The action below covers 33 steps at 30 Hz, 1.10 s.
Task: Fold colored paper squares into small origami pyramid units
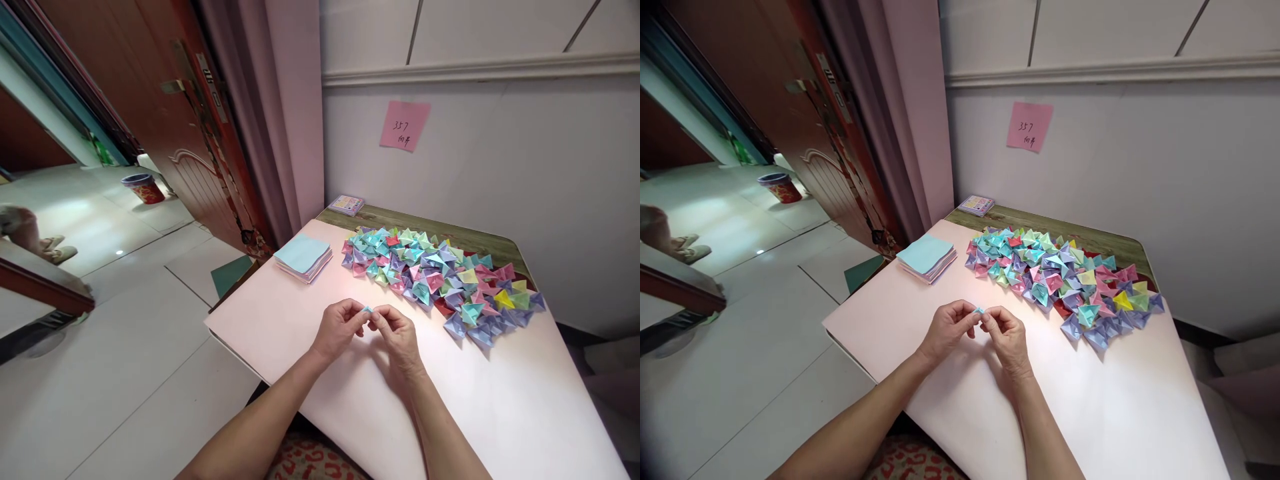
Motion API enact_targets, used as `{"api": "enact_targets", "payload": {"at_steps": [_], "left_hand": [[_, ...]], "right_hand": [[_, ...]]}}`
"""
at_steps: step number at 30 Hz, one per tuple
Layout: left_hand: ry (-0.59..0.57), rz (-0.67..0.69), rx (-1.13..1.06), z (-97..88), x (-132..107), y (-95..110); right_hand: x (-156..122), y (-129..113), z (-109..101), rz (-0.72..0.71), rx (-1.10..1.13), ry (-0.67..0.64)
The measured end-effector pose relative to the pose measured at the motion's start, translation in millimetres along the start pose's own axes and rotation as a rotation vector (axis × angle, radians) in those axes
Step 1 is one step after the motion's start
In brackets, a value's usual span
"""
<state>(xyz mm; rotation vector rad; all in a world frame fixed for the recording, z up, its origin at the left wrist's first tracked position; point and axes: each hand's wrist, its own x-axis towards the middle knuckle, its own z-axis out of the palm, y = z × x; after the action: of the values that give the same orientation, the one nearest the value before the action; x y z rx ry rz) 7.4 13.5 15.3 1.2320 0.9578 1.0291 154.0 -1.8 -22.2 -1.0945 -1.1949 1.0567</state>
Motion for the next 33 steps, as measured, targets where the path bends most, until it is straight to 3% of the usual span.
{"api": "enact_targets", "payload": {"at_steps": [5, 10, 16, 20, 23, 29, 33], "left_hand": [[0.073, 0.075, 0.164, -0.3, -1.8, 4.5], [0.074, 0.133, 0.288, 0.0, -5.7, 8.7], [0.128, 0.149, 0.304, 3.1, -5.1, -5.9], [0.147, 0.191, 0.549, -2.9, -5.1, -17.9], [0.172, 0.209, 0.735, -16.5, -4.8, -21.8], [0.360, 0.212, 0.642, -42.1, 5.1, -25.4], [0.338, 0.254, 0.660, -39.0, 12.8, -34.6]], "right_hand": [[0.2, -1.3, 3.6, 0.016, 0.050, 0.013], [-2.5, -1.1, 4.0, -0.010, -0.006, 0.048], [-0.4, 5.6, 1.8, -0.025, -0.099, 0.037], [4.7, 15.7, -7.8, -0.074, -0.231, 0.018], [7.7, 22.6, -16.6, -0.073, -0.281, 0.114], [8.3, 30.3, -21.5, -0.023, -0.273, 0.345], [7.7, 27.4, -17.6, -0.076, -0.385, 0.293]]}}
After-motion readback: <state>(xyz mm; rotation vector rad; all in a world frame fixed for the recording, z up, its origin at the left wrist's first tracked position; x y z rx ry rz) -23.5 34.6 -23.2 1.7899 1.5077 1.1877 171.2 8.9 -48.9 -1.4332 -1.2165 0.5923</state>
